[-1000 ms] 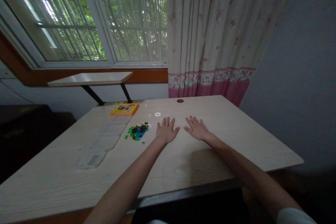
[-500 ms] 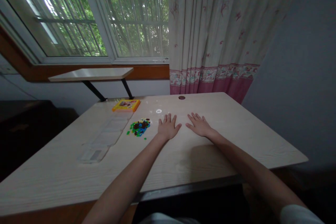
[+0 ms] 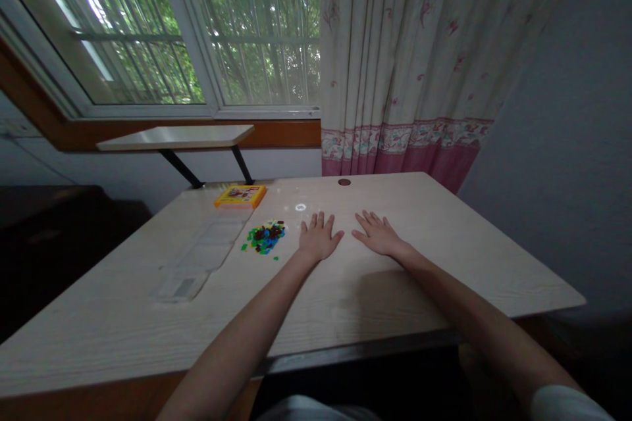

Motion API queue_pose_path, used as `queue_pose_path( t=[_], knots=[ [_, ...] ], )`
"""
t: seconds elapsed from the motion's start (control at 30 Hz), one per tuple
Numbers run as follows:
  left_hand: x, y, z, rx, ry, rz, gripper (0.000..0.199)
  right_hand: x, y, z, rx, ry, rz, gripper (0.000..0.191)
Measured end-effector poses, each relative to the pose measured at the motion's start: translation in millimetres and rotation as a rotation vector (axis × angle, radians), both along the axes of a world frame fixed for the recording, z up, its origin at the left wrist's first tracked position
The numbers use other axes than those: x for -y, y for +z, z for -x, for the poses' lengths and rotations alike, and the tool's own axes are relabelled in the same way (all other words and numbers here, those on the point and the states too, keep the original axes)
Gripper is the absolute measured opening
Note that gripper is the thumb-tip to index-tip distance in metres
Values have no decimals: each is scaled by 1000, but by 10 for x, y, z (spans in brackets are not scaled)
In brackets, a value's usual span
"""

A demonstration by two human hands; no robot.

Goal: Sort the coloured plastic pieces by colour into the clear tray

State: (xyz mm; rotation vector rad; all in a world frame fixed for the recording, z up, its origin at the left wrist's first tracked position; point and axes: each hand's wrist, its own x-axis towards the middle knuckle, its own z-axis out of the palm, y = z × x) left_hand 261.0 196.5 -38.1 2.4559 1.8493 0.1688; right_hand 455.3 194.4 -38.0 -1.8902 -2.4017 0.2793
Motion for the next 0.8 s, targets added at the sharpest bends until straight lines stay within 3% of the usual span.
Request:
queue_pose_path(
  t=[0.8],
  knots=[
    [18, 15, -14, -9, 6, 8, 69, 8, 3, -5, 24, 0, -4, 70]
  ],
)
